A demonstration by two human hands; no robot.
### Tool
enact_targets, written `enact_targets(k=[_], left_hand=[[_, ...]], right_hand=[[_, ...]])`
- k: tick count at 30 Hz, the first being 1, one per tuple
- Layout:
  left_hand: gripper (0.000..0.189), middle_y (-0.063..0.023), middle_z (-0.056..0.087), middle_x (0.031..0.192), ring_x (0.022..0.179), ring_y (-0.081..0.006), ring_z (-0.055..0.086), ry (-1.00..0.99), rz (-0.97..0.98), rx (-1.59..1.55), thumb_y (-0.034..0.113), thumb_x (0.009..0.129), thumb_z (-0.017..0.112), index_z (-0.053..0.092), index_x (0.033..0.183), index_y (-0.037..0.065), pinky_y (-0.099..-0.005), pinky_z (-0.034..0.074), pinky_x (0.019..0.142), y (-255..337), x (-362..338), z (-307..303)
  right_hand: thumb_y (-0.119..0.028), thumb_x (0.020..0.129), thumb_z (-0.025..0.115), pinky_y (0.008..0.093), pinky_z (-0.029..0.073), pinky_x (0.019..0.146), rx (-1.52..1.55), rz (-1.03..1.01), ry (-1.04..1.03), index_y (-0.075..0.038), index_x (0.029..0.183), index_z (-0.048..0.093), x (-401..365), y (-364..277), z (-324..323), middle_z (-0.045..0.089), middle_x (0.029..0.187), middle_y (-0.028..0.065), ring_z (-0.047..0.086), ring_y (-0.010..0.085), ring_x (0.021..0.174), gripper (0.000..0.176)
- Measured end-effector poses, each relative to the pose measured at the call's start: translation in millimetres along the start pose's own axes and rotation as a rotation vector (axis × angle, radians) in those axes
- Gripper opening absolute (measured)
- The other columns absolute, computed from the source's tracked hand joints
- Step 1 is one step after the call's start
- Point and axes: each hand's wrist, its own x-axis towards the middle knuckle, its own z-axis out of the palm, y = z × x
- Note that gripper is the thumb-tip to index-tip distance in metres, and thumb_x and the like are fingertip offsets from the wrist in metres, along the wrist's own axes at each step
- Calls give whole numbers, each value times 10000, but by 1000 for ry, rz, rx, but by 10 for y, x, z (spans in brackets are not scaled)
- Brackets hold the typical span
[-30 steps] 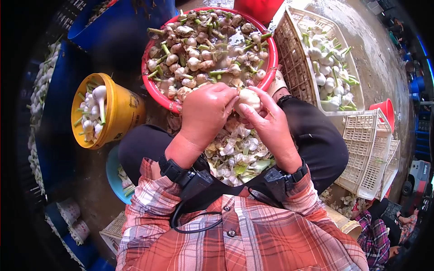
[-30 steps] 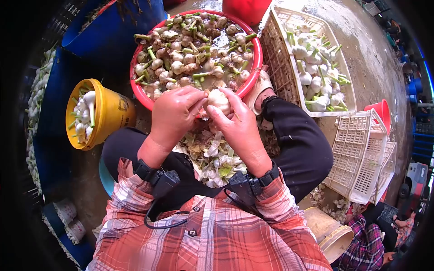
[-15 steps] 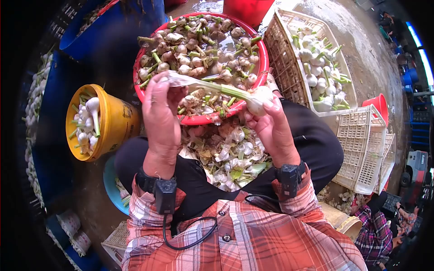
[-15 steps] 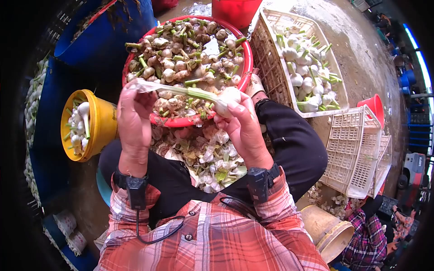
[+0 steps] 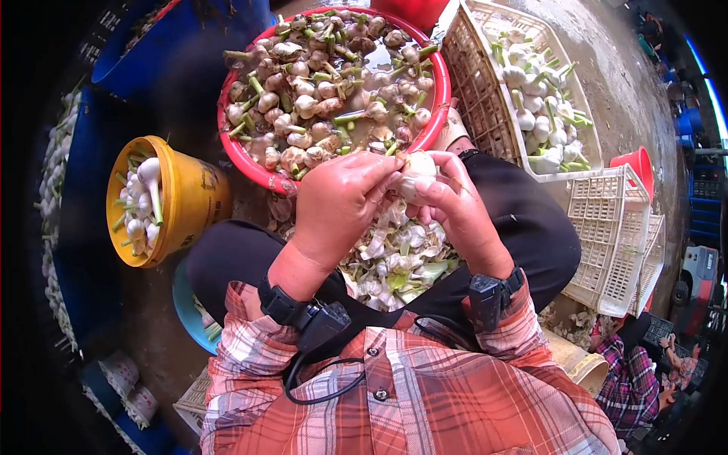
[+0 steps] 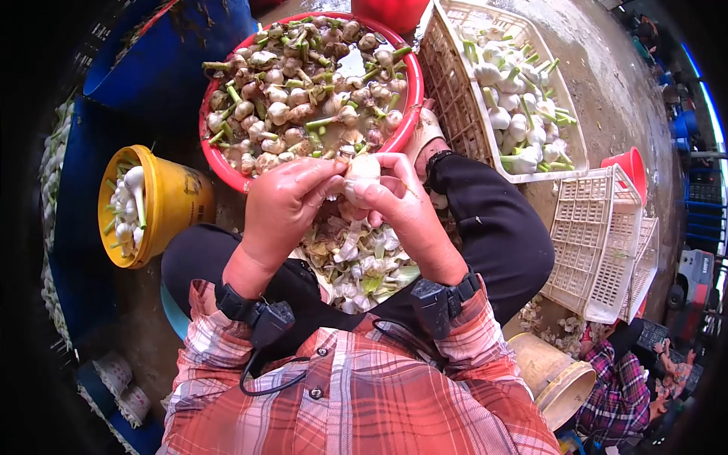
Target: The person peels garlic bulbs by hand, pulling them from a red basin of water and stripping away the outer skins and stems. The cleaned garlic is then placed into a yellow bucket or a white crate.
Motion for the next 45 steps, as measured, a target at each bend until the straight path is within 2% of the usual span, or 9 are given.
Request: enact_targets(k=[10,13,18,35,38,41,42,44,45], left_hand=[[134,-118,728,914,816,-290,707,-46,-78,154,147,902,707,720,974,35,-354,548,716,11,4,43],[164,-142,722,970,864,-282,705,-94,-250,-142,150,899,712,717,996,17,-351,543,754,-19,25,-33],[215,-136,735,990,890,-279,716,-139,-214,-112,126,878,732,751,1075,43,-358,547,751,10,-26,-95],[128,-126,710,884,794,-312,689,-74,-59,87,122,889,714,705,974,28,-372,541,700,33,-17,54],[135,-118,701,875,780,-280,689,-49,-66,110,134,891,711,689,959,19,-359,537,687,14,2,70],[209,-9,654,885,800,-114,641,-181,-447,-474,222,971,672,659,1032,23,-296,514,651,-188,-43,106],[209,-9,654,885,800,-114,641,-174,-449,-469,222,971,672,659,1032,23,-296,514,651,-177,-43,83],[253,15,640,950,847,-83,624,-90,-731,-904,250,1010,636,625,1134,30,-252,517,681,-147,-6,41],[327,9,658,1040,893,-68,624,-49,-701,-898,268,1000,663,601,1222,37,-223,521,720,-156,19,35]], right_hand=[[-323,919,706,218,448,628,-79,58,-53,-34,1294,466,-13,-18,22,669,999,73,613,91,760,530],[-321,923,703,215,446,619,15,52,-73,-31,1290,468,-39,-38,19,671,1007,85,616,92,759,524],[-314,928,694,218,456,624,9,51,-59,-28,1281,470,-22,-31,-8,672,1007,96,625,112,744,506],[-311,920,705,227,449,607,-20,121,-50,-45,1291,470,-24,-24,-41,679,984,83,632,120,728,514],[-264,905,730,241,494,690,-23,125,-80,-52,1297,473,-47,-27,-43,671,1045,87,655,127,837,514],[-67,840,755,332,486,994,-34,-162,-236,-50,1377,448,-75,-33,-45,589,1282,101,591,177,1184,619],[-67,840,755,332,486,994,-33,-163,-245,-50,1377,448,-46,-35,-50,589,1282,101,591,177,1184,619],[-13,839,720,355,459,1048,-98,-316,-303,-56,1472,369,8,-56,-60,547,1358,120,560,200,1238,725],[3,851,721,360,435,1084,-14,-258,-298,-62,1516,326,34,-58,-46,515,1404,135,532,202,1278,777]])
